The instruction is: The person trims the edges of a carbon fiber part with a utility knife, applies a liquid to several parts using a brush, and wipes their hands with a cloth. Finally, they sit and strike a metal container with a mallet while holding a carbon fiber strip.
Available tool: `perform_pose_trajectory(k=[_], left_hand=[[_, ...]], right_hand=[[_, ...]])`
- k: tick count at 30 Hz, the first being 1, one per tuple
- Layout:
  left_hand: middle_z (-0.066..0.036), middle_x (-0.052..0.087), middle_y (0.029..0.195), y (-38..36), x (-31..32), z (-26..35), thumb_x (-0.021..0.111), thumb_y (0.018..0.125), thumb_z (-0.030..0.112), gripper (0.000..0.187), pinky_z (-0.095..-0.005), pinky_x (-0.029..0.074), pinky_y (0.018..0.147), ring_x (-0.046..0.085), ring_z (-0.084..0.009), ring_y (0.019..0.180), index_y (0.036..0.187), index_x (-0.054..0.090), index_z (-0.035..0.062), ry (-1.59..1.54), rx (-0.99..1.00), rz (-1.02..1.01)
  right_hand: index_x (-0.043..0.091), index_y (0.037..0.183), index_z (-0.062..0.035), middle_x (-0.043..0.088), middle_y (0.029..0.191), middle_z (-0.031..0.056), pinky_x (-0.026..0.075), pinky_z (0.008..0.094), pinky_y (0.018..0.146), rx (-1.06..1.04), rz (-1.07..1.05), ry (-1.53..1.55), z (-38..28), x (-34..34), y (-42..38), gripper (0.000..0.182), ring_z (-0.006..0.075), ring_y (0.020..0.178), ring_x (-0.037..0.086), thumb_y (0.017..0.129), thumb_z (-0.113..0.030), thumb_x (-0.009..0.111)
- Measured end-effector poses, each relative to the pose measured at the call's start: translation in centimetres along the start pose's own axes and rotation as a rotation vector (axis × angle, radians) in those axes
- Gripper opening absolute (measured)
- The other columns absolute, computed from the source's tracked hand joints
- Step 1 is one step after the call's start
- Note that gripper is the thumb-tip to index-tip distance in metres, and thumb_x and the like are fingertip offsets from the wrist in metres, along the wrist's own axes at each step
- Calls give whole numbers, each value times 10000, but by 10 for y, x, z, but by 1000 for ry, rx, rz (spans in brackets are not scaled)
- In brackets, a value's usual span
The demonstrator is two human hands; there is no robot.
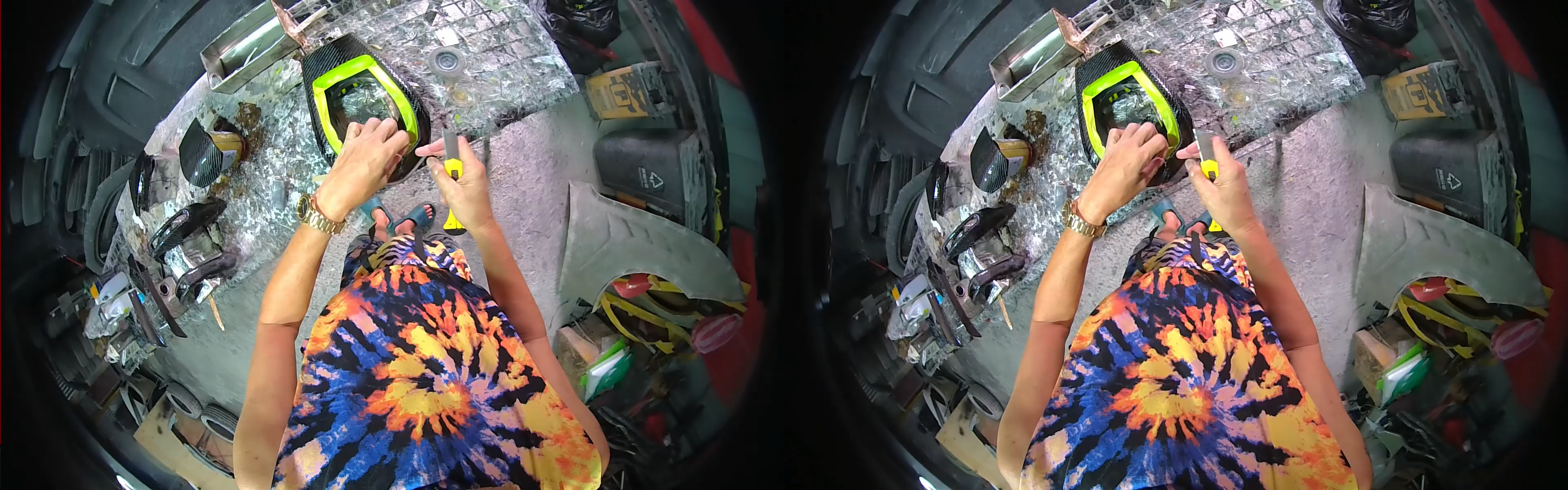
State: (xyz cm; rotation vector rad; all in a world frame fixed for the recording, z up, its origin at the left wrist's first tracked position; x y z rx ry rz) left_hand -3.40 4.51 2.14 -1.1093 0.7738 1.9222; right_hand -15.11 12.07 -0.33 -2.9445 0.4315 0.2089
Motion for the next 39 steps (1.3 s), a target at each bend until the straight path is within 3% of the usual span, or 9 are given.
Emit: perform_pose_trajectory(k=[3,7,14,17,19,22,27,35,39], left_hand=[[-57,484,843,-2,1,-1,619,781,108,111,-361,335,720,475,-240,846,848,534,87,5,-11,10],[-58,485,840,-1,1,-3,611,791,121,84,-360,334,714,475,-235,846,835,550,83,-2,-13,28],[-59,486,833,0,8,-4,629,749,106,104,-360,344,722,478,-237,846,815,553,76,-24,-4,9],[-72,477,820,-1,6,-5,617,744,104,89,-363,346,708,472,-245,832,787,550,65,-38,12,20],[-73,481,830,-1,4,-7,624,740,104,104,-362,351,713,475,-247,845,807,554,64,-86,0,8],[-74,486,847,-1,3,-10,631,739,107,122,-361,355,724,477,-248,862,828,557,69,-114,-1,-13],[-76,490,864,-1,1,-11,635,742,113,136,-358,357,737,479,-245,877,848,559,73,-129,-14,-68],[-76,505,833,2,-1,-10,608,749,149,105,-370,360,738,490,-242,869,809,590,65,-127,-39,-112],[-87,542,776,10,3,-9,586,764,185,140,-378,370,724,522,-252,816,718,616,56,-86,-110,-33]], right_hand=[[517,981,-8,661,867,89,464,288,607,-38,-2,-28,0,6,1,150,142,689,615,842,-22,572],[479,955,1,654,840,163,480,381,622,-171,49,-139,-8,8,7,170,347,730,638,839,-69,580],[431,907,-4,598,779,240,448,481,627,-30,-13,-357,-10,12,12,235,455,755,569,846,-179,575],[446,919,-9,628,801,199,465,418,526,-33,-22,-287,-10,9,12,204,355,641,618,852,-150,578],[469,941,-25,650,846,118,436,291,409,174,-76,36,-6,10,6,150,148,510,567,867,-112,566],[486,960,-40,649,902,52,372,183,360,135,-17,202,-2,4,3,100,8,477,452,884,-75,542],[489,951,-48,656,917,87,362,187,354,118,47,222,-2,-15,-5,78,24,422,432,889,-64,534],[520,940,-59,579,664,10,368,196,376,265,34,158,23,-8,-12,105,44,441,461,871,-100,588],[520,888,-62,520,597,-5,390,217,386,134,175,-25,29,-6,6,100,68,458,488,853,-113,599]])
Point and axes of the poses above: each hand's wrist, its own y-axis towards the middle knuckle, its own x-axis out of the palm, z = x × y, the point moved 7 cm from there along y, towards the middle knuckle
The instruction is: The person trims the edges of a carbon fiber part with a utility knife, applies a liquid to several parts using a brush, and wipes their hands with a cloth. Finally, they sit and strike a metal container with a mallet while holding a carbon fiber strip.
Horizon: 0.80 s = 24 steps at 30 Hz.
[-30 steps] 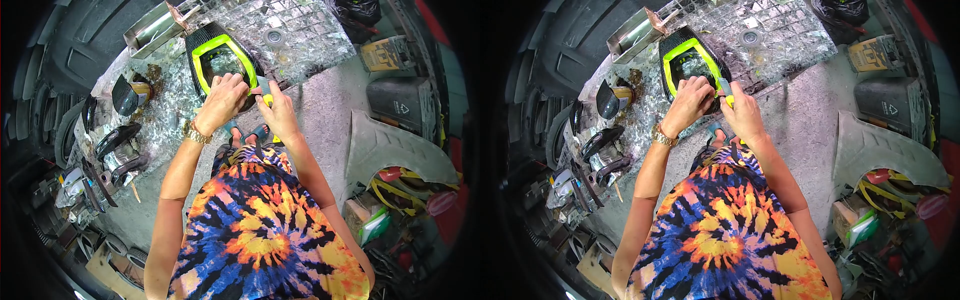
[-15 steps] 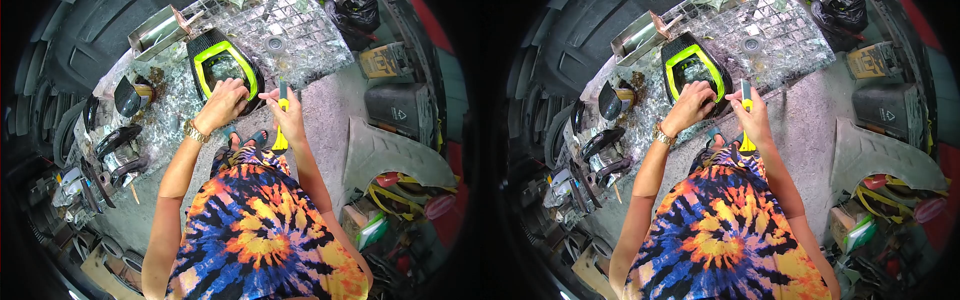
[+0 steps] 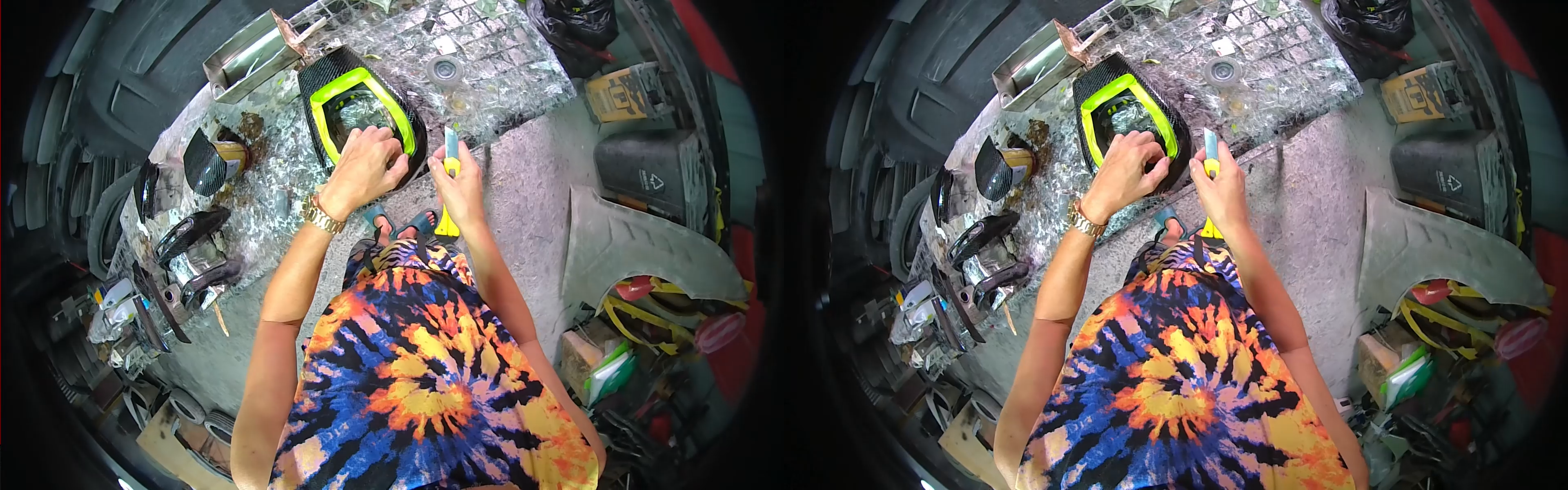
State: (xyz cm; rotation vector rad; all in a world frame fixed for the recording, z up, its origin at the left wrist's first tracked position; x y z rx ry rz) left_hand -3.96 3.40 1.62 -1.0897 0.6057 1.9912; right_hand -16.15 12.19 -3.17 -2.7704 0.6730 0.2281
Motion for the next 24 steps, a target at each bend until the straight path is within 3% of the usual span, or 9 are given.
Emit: perform_pose_trajectory(k=[6,8,10,15,18,21,24], left_hand=[[-98,577,735,9,4,8,589,769,211,195,-387,370,720,540,-252,788,675,633,46,117,-42,67],[-76,551,693,10,4,10,611,756,223,204,-378,374,678,531,-249,740,634,612,60,206,-4,172],[-77,554,690,12,5,12,614,748,219,200,-378,376,675,535,-247,741,624,611,62,234,-27,164],[-82,554,683,13,4,12,615,742,217,204,-387,380,659,541,-251,741,608,608,63,270,-74,160],[-122,588,693,13,1,3,587,744,229,233,-415,398,673,562,-286,731,630,625,29,139,-99,74],[-183,587,633,12,-4,-11,565,745,259,339,-444,448,603,580,-346,613,549,590,-16,-93,-140,20],[-156,589,669,5,-27,-19,569,737,253,270,-414,450,611,579,-319,645,709,606,-13,-198,-221,112]], right_hand=[[507,883,-61,501,582,-10,386,235,360,45,31,124,7,-8,5,102,65,457,476,850,-108,592],[507,883,-63,498,582,-12,387,233,361,46,48,131,9,-16,0,101,61,456,471,851,-108,591],[510,885,-67,493,584,-16,387,231,363,132,61,166,17,-23,-6,97,56,455,463,851,-109,591],[511,878,-66,483,581,-22,381,223,364,76,71,163,19,-35,-13,95,53,450,457,853,-110,592],[513,875,-65,481,585,-27,373,220,362,99,91,153,19,-43,-15,92,49,441,454,852,-99,596],[517,883,-64,473,577,-37,346,209,361,58,79,237,24,-51,-16,77,42,420,431,855,-58,588],[504,933,-67,456,568,-40,327,202,365,74,83,222,17,-60,-19,102,42,413,409,863,-50,576]])
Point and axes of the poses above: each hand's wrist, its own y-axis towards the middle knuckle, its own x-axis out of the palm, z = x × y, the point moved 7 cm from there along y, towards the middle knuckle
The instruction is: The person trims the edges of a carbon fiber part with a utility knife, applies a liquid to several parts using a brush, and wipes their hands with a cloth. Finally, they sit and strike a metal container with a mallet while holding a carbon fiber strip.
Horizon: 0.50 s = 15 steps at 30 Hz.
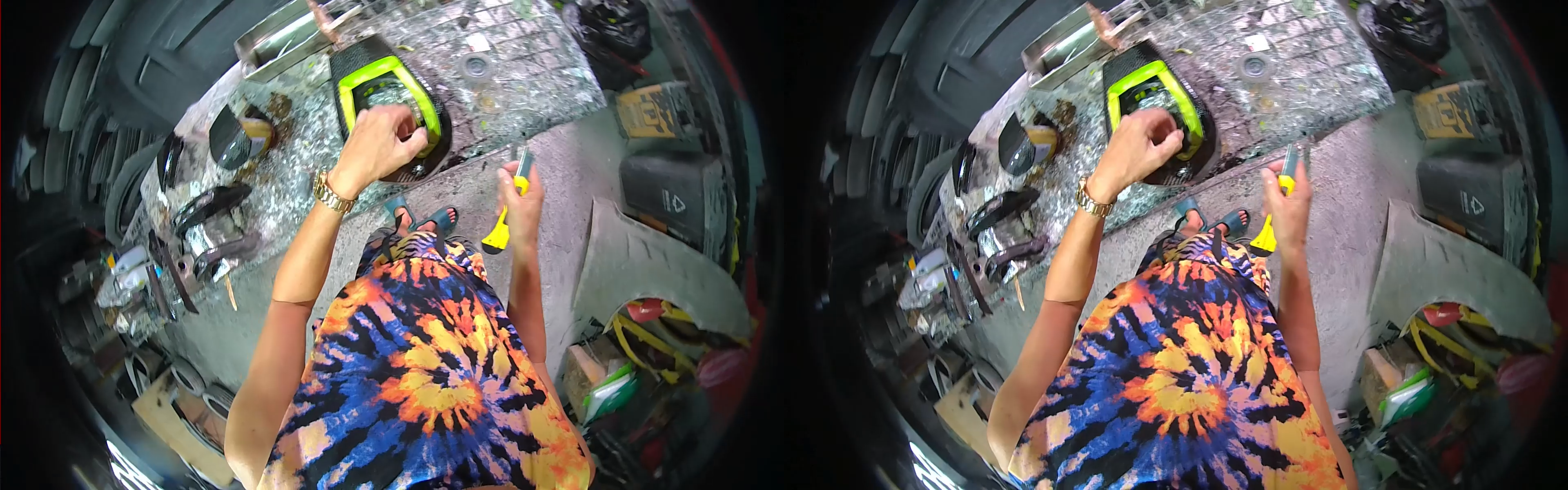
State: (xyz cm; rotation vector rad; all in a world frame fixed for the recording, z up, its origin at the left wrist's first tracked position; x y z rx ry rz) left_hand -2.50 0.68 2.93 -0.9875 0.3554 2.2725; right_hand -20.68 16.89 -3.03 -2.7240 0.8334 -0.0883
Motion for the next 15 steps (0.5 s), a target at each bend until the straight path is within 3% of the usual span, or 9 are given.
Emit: perform_pose_trajectory(k=[1,2,4,8,10,12,15], left_hand=[[-137,580,726,-5,-18,4,588,721,204,224,-383,448,650,575,-288,715,812,584,0,-27,20,93],[-118,564,749,-17,-41,12,566,720,90,132,-355,441,683,561,-265,761,823,554,8,-137,46,261],[-102,557,755,-47,-82,21,522,720,-4,74,-322,439,665,555,-241,725,792,539,1,-136,208,377],[-70,561,804,-135,-81,-37,505,742,-53,66,-273,438,658,539,-172,706,770,545,-8,-259,-84,203],[-52,560,750,-182,-40,-73,537,805,-12,54,-266,441,658,534,-133,715,782,584,2,-372,-409,128],[-39,577,726,-249,16,-126,581,843,53,69,-252,442,646,530,-100,708,816,622,4,-414,-559,42],[-16,606,687,-360,97,-184,637,834,105,118,-256,441,583,518,-98,606,793,631,-6,-542,-969,-59]], right_hand=[[504,933,-67,456,568,-40,327,202,365,9,-24,0,1,-2,-1,102,42,413,409,863,-50,576],[498,956,-68,451,568,-41,326,202,366,23,-21,-3,3,-7,-1,117,42,416,407,867,-58,572],[493,979,-69,445,567,-43,326,201,368,45,-22,-8,9,-16,-4,132,42,418,405,870,-65,569],[497,1001,-67,442,574,-39,335,203,378,114,-31,-118,47,-41,-9,133,42,431,415,883,-90,553],[504,979,-68,455,579,-31,346,213,381,226,-52,-243,84,-54,-14,137,50,442,427,873,-120,574],[507,962,-70,462,582,-29,349,221,377,288,-95,-248,122,-64,-20,144,57,440,430,867,-144,586],[512,944,-76,460,576,-26,353,228,377,387,-161,-326,195,-82,-29,152,66,430,424,865,-174,597]])
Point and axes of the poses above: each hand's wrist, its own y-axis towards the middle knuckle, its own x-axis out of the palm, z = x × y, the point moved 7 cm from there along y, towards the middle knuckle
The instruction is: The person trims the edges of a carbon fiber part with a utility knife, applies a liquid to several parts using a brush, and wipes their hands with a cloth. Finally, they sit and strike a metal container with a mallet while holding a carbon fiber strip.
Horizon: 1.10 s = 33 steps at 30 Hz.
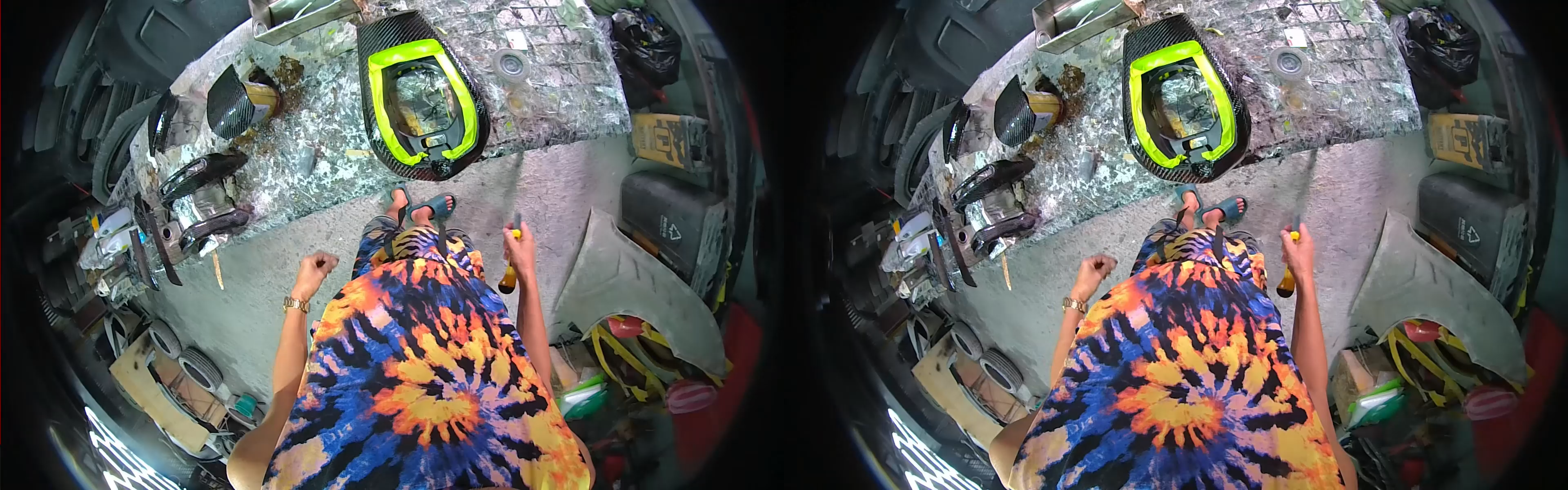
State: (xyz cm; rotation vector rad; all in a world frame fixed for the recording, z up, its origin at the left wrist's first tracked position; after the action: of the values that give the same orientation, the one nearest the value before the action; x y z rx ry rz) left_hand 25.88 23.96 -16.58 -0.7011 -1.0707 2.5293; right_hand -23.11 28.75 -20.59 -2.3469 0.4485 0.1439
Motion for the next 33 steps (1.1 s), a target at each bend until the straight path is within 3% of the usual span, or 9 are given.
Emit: perform_pose_trajectory(k=[5,9,12,18,20,23,26,29,33], left_hand=[[-42,586,566,-35,29,-174,701,795,227,249,-294,421,473,484,-110,467,722,650,-6,70,-282,80],[-108,603,572,-52,30,-192,705,778,278,312,-299,428,479,520,-121,474,689,656,-17,199,-548,203],[-122,634,612,-37,49,-218,640,816,238,280,-298,453,508,571,-143,500,713,657,-22,34,-328,138],[-89,664,689,-61,60,-122,579,842,105,157,-275,490,484,595,-148,505,915,641,-18,204,-706,144],[-88,651,632,-72,82,-110,595,843,187,202,-278,466,450,576,-122,481,825,642,-9,-228,-485,335],[-100,643,613,-94,114,-106,597,843,216,229,-275,447,439,564,-116,464,886,642,-4,142,-635,180],[-88,642,626,-100,121,-69,556,865,161,224,-266,444,438,539,-123,441,993,630,-8,125,-680,258],[-75,645,730,-67,59,64,467,881,37,255,-267,472,511,558,-119,532,1098,592,-11,-30,-104,501],[-132,614,959,-23,-26,309,466,762,-116,375,-326,480,769,604,-247,845,1069,607,45,444,457,529]], right_hand=[[510,930,-85,450,559,-17,350,229,382,179,-61,-220,34,-1,-2,171,79,413,415,889,-235,580],[485,882,-95,439,555,-15,322,226,374,247,-124,-114,-10,-2,-14,264,83,405,407,919,-354,520],[472,872,-107,423,569,-30,315,234,374,157,-278,-299,-41,-2,-10,307,67,415,389,926,-409,483],[451,847,-68,445,596,13,370,273,405,196,-563,-451,-110,11,4,261,106,455,443,939,-311,481],[440,839,-57,455,598,27,384,291,415,147,-678,-499,-120,15,18,269,119,465,460,943,-302,472],[466,849,-43,500,601,66,401,330,435,80,-907,-547,-124,26,27,276,150,490,508,940,-303,474],[510,860,-28,491,567,64,411,328,487,-110,-999,-695,-158,32,30,280,151,473,504,956,-283,448],[506,856,-26,465,558,50,399,312,479,54,-1067,-477,-192,43,15,267,141,438,468,972,-249,417],[527,911,-18,444,542,16,377,277,429,-31,-1054,-330,-226,67,-7,274,120,418,458,985,-240,386]])
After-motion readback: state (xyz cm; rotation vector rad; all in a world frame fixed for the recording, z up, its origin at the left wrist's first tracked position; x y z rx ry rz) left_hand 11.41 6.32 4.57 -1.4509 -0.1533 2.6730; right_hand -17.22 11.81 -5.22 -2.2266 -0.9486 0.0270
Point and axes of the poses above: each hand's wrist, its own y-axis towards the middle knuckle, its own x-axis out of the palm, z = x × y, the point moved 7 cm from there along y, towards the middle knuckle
